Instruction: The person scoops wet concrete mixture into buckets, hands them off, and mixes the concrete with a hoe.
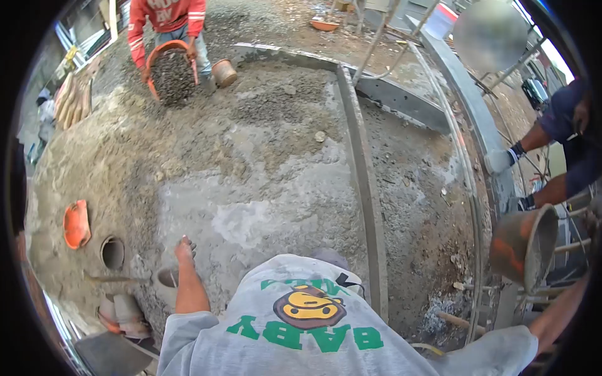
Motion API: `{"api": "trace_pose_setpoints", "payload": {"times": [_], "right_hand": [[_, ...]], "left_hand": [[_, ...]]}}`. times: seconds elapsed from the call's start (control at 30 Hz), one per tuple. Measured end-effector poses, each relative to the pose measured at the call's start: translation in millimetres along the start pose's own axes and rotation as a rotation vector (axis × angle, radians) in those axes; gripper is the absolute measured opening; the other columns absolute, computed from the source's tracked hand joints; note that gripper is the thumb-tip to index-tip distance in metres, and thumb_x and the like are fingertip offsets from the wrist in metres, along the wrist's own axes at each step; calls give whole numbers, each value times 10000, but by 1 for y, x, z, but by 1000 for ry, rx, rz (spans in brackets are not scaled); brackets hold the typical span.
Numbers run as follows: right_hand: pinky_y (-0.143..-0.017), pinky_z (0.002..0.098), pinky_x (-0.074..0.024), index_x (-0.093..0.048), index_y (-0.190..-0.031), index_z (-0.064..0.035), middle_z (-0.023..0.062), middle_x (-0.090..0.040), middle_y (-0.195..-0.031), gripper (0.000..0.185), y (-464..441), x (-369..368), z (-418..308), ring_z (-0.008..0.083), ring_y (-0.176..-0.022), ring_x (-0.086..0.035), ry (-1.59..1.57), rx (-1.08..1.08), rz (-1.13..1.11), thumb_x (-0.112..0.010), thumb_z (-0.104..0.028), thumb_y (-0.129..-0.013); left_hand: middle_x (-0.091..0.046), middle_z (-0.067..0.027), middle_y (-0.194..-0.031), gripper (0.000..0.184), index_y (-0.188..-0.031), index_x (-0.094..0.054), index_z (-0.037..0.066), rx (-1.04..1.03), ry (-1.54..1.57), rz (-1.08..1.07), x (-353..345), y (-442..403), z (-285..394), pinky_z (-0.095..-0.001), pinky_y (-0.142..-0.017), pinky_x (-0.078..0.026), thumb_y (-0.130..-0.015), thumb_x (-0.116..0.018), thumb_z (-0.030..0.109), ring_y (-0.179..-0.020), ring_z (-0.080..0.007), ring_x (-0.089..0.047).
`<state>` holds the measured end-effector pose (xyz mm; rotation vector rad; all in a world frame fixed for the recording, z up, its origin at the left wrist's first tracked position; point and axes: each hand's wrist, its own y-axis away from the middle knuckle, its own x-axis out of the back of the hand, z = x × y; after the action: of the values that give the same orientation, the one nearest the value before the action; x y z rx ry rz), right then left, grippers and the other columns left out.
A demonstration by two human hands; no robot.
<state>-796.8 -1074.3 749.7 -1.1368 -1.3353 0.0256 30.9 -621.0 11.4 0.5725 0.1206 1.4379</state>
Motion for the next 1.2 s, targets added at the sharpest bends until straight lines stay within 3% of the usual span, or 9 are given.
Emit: {"api": "trace_pose_setpoints", "payload": {"times": [0.17, 0.3, 0.47, 0.63, 0.77, 0.87, 0.97, 1.07, 1.2], "right_hand": [[-651, 410, -495, -617, -947, -5, 149, -647, -816, 309, 111, 4, -119, 302, -749, -628, -808, 413, 593, -664, -255, -772], [-584, 278, -453, -606, -995, -13, 92, -596, -770, 292, 225, -179, -248, 167, -665, -558, -1189, 696, -171, -516, -272, -897], [-703, 395, -480, -605, -940, 4, 174, -653, -845, 273, 549, -399, -314, 317, -763, -628, -317, 1433, -1154, -604, -217, -781], [-867, 411, -463, -645, -1020, -70, 193, -642, -1018, 404, 930, -295, -262, 359, -980, -601, 143, 1963, -1469, -598, -339, -722], [-549, 295, -478, -570, -1062, -24, 74, -602, -807, 407, 1215, -196, -228, 150, -672, -573, 123, 1312, -2170, -610, -361, -838], [-876, 437, -429, -534, -1149, 52, 252, -572, -1142, 696, 1394, -113, -222, 351, -1076, -551, 28, 1304, -2248, -538, -554, -806], [-895, 424, -412, -467, -1236, 24, 179, -571, -1129, 627, 1538, -70, -198, 272, -1037, -552, 36, 882, -2366, -553, -469, -858], [-526, 367, -476, -520, -1073, -78, 85, -592, -750, 272, 1556, -25, -218, 197, -529, -523, 77, -64, -2864, -502, -305, -924], [-483, 339, -434, -569, -1016, -81, 35, -518, -667, 224, 1487, -42, -229, 118, -491, -460, -92, 386, -2790, -518, -283, -932]], "left_hand": [[-610, -127, -660, 418, -840, -613, -66, 29, -96, 145, 8, 57, -80, -390, -595, -459, -845, -612, 352, -566, -184, -576], [-624, -173, -678, 453, -871, -613, -85, 244, -233, 222, 29, 117, -156, -389, -626, -464, -825, -619, 366, -608, -251, -600], [-613, -125, -646, 391, -886, -632, -42, 350, -242, 480, 86, 206, -218, -369, -606, -459, -838, -612, 346, -606, -221, -591], [-589, -57, -627, 351, -865, -628, -8, 579, -12, 652, 152, 226, -231, -334, -580, -438, -882, -574, 338, -567, -166, -535], [-578, -73, -692, 394, -819, -589, -7, 731, -139, 781, 215, 177, -310, -326, -602, -416, -892, -574, 379, -627, -152, -482], [-543, -28, -735, 437, -876, -593, -20, 659, -49, 958, 272, 83, -353, -326, -639, -396, -899, -568, 416, -674, -153, -440], [-523, -47, -773, 535, -955, -588, -62, 384, -122, 1062, 345, -44, -396, -333, -638, -386, -897, -550, 469, -681, -157, -408], [-617, -155, -1028, 717, -1175, -543, -83, 579, -151, 900, 394, -146, -394, -354, -812, -449, -891, -470, 571, -888, -289, -562], [-507, -154, -1281, 759, -1291, -457, -25, 523, 469, 510, 363, -211, -371, -383, -1006, -359, -881, -433, 614, -1155, -293, -486]]}}
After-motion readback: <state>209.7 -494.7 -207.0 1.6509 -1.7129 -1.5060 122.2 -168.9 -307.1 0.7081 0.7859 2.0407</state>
